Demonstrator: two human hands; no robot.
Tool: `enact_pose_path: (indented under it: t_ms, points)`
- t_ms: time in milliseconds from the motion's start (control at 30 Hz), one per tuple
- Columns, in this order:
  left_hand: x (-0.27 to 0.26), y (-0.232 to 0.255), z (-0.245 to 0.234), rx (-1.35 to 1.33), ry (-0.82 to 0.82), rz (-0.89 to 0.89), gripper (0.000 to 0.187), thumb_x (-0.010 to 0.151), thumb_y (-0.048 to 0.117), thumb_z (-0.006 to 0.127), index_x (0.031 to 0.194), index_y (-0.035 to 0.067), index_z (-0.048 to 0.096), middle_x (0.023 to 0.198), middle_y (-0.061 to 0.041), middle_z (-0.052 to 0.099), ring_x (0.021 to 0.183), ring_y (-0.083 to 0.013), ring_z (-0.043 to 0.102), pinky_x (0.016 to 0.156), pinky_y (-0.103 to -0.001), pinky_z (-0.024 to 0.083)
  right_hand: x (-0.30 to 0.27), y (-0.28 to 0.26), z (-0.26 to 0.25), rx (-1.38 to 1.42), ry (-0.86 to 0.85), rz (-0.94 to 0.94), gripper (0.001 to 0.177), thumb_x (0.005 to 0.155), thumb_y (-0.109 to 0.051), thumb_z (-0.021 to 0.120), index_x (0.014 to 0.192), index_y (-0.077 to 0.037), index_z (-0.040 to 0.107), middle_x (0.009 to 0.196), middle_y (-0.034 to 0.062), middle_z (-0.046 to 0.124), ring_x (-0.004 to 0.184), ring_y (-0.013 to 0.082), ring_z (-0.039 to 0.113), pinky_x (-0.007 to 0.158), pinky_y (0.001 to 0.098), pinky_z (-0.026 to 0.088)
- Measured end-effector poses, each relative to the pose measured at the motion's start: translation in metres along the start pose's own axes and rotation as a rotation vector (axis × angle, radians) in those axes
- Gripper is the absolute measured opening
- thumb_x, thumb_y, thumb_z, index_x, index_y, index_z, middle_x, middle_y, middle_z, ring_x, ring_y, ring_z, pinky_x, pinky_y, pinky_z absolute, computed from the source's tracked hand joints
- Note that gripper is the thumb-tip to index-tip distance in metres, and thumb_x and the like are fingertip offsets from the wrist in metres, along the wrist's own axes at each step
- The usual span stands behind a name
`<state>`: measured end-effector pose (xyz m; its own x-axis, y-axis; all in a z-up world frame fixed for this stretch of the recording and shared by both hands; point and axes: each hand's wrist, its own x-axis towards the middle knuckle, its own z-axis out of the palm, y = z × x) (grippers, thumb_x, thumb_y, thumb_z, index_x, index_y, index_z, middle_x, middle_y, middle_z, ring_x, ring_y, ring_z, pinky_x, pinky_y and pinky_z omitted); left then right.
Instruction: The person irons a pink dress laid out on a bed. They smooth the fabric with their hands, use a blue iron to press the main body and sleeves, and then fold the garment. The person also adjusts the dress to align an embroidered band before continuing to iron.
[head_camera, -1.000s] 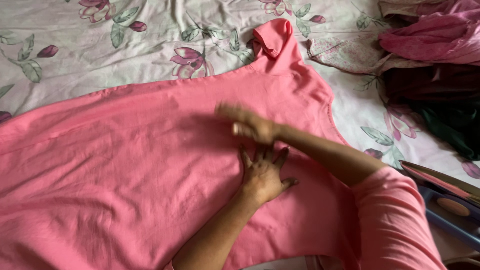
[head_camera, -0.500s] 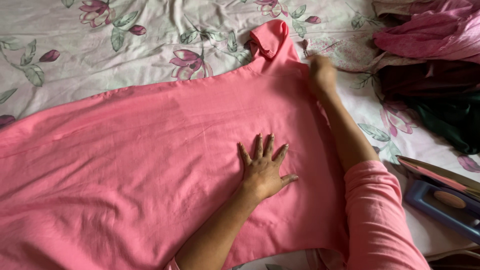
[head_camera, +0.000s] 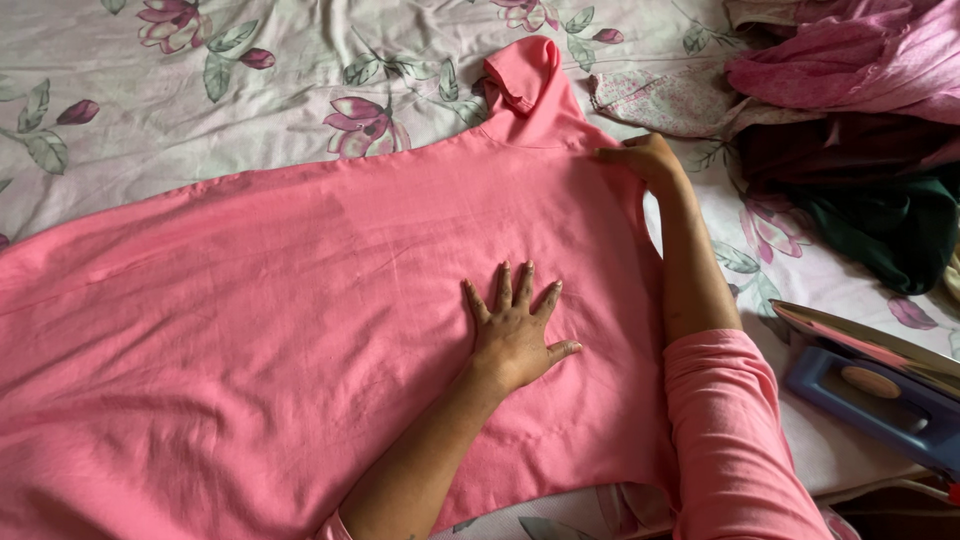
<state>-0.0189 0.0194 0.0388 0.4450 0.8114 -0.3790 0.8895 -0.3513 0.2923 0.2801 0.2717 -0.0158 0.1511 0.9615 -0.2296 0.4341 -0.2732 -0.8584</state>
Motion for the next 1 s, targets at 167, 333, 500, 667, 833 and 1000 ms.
enact_pose_path:
  t_ms: [167, 333, 500, 667, 833, 1000]
  points:
    - [0.001, -0.001, 0.003, 0.001, 0.007, 0.005, 0.098, 0.087, 0.080, 0.043, 0.164, 0.027, 0.011, 0.171, -0.012, -0.008, 0.156, -0.0386, -0.011, 0.113, -0.080, -0.006, 0.016, 0.017, 0.006, 0.140, 0.066, -0.161, 0.036, 0.082, -0.021, 0.092, 0.089, -0.001, 0.062, 0.078, 0.0068, 0.070, 0.064, 0.0142, 0.062, 0.058, 0.0310, 0.053]
    - [0.004, -0.001, 0.005, 0.015, 0.018, 0.007, 0.098, 0.086, 0.081, 0.042, 0.163, 0.028, 0.011, 0.171, -0.012, -0.007, 0.156, -0.0390, -0.011, 0.113, -0.080, -0.006, 0.011, 0.014, 0.032, -0.636, 0.499, -0.552, 0.038, 0.084, -0.029, 0.091, 0.097, -0.002, 0.068, 0.090, 0.0169, 0.070, 0.083, 0.0335, 0.066, 0.072, 0.0470, 0.053]
    - [0.002, -0.001, 0.009, 0.029, 0.101, 0.002, 0.101, 0.084, 0.081, 0.046, 0.163, 0.028, 0.013, 0.171, -0.011, -0.003, 0.156, -0.0377, -0.007, 0.113, -0.081, -0.004, -0.031, -0.040, 0.072, -0.722, 0.293, -0.825, 0.064, 0.098, -0.032, 0.079, 0.146, -0.003, 0.050, 0.150, 0.0229, 0.049, 0.140, 0.0397, 0.045, 0.115, 0.0507, 0.037]
    - [-0.001, 0.002, 0.013, 0.003, 0.124, -0.130, 0.108, 0.082, 0.083, 0.049, 0.164, 0.023, 0.012, 0.171, -0.009, -0.002, 0.156, -0.0392, -0.007, 0.106, -0.087, -0.005, -0.106, -0.069, 0.197, -0.612, -0.716, -0.766, 0.073, 0.099, -0.050, 0.052, 0.163, -0.022, 0.030, 0.172, 0.0069, 0.017, 0.157, 0.0292, 0.010, 0.124, 0.0546, 0.008]
    - [0.000, 0.004, 0.015, -0.021, 0.057, -0.174, 0.103, 0.082, 0.083, 0.046, 0.163, 0.030, 0.011, 0.171, -0.014, -0.007, 0.154, -0.0435, -0.011, 0.105, -0.087, -0.005, -0.065, -0.070, 0.212, -0.871, -0.501, -1.187, 0.077, 0.099, -0.064, 0.047, 0.161, -0.021, 0.033, 0.171, 0.0054, 0.025, 0.158, 0.0230, 0.018, 0.128, 0.0544, 0.012]
    - [0.000, 0.005, 0.013, -0.010, 0.014, -0.171, 0.103, 0.082, 0.085, 0.045, 0.163, 0.031, 0.010, 0.171, -0.015, -0.009, 0.155, -0.0448, -0.014, 0.107, -0.086, -0.006, -0.025, -0.091, 0.207, -1.031, -0.150, -0.984, 0.067, 0.104, -0.056, 0.049, 0.160, -0.021, 0.039, 0.164, 0.0097, 0.035, 0.152, 0.0253, 0.029, 0.125, 0.0529, 0.022]
